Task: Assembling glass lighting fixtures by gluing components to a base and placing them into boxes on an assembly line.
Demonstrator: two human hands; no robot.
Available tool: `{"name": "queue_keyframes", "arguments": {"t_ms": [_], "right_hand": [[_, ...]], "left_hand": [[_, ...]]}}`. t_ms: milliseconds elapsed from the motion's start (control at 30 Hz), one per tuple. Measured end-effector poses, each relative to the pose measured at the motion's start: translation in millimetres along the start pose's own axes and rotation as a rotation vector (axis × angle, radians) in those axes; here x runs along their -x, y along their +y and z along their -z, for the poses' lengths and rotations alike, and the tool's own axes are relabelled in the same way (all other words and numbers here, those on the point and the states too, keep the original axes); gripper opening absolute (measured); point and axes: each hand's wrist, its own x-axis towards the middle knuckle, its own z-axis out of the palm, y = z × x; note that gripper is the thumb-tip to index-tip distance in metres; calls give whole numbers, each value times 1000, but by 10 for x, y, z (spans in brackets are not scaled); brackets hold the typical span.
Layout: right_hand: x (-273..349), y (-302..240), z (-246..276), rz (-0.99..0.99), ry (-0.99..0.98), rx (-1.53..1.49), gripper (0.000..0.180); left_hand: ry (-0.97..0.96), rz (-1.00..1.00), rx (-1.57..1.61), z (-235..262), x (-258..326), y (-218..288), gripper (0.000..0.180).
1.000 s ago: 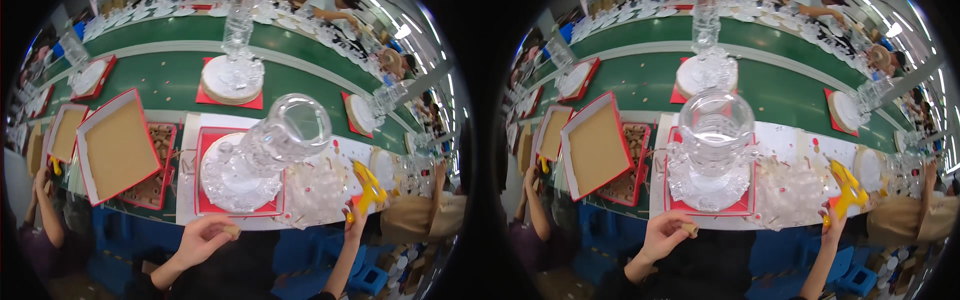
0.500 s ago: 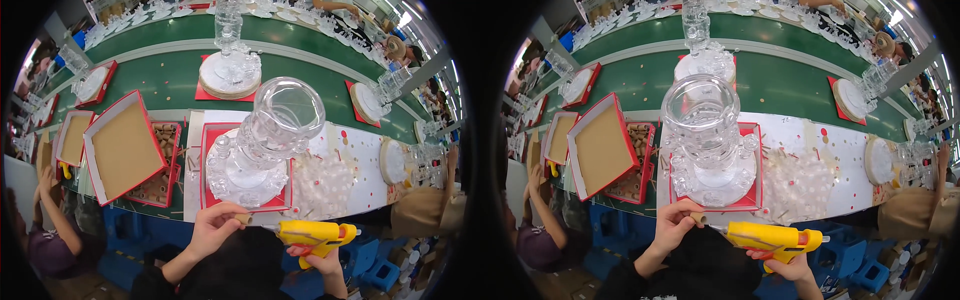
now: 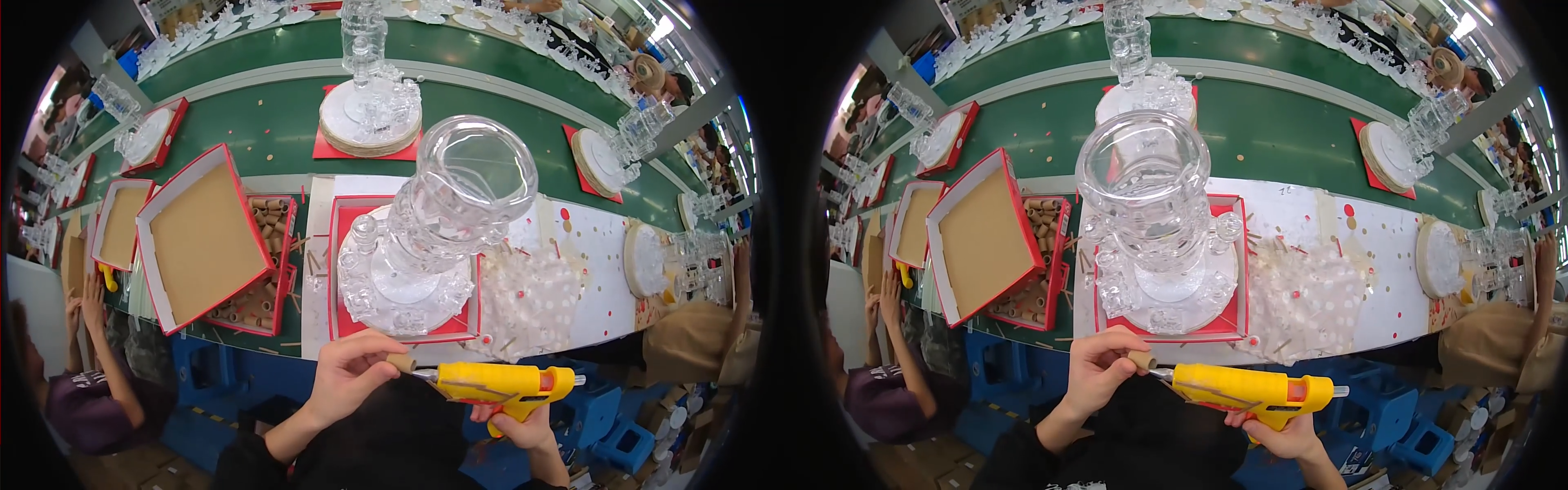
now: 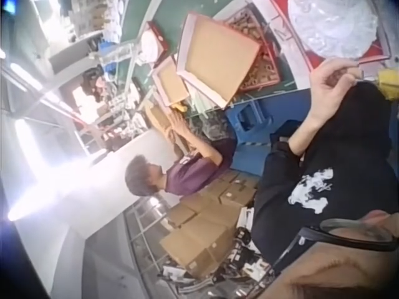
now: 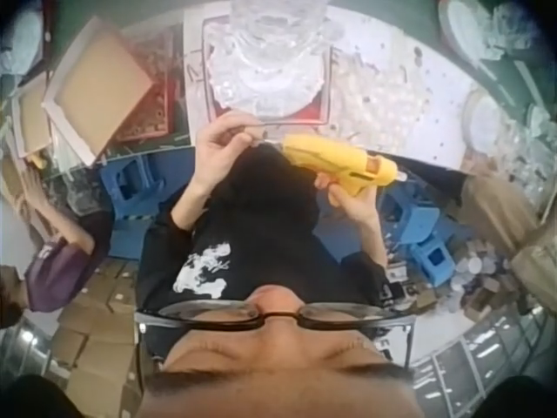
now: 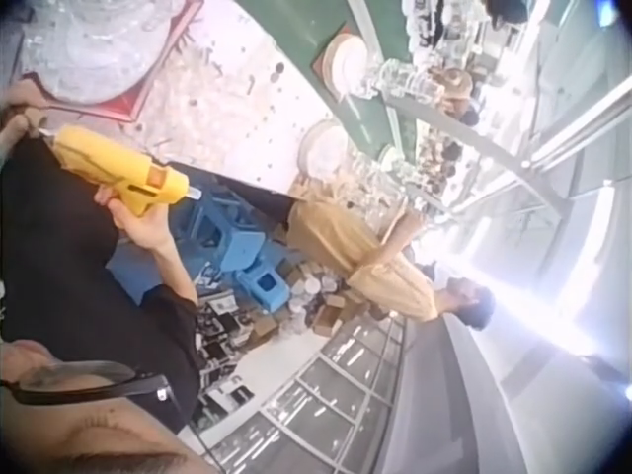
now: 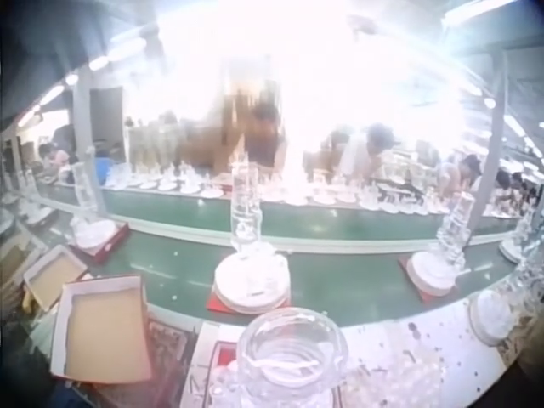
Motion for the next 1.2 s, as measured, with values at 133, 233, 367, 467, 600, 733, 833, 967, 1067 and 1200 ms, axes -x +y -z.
{"name": "queue_keyframes", "arguments": {"t_ms": [133,233,367,467,600,733,833,967,1067,1200], "right_hand": [[-24,6,-7,16,-11,16,35],[-48,3,-23,24,-9,17,36],[-55,36,17,42,-14,30,38],[-39,53,46,29,1,44,40],[-15,63,38,31,15,41,41],[-6,51,-10,11,98,70,42],[16,43,17,-2,73,30,41],[21,25,1,4,20,31,40],[19,56,30,23,15,49,40],[22,50,30,14,34,37,39]], "left_hand": [[9,1,3,-17,12,22,32],[16,-5,6,-20,17,22,31],[17,-16,-5,-9,27,22,31],[15,-17,9,-8,25,23,31],[13,-18,10,2,33,15,30],[10,-22,1,15,41,4,29],[-2,-20,4,15,40,-12,28],[-8,-20,-4,17,46,-22,27],[-5,-17,-6,4,48,-5,28],[-17,-12,-31,13,55,-19,28]]}}
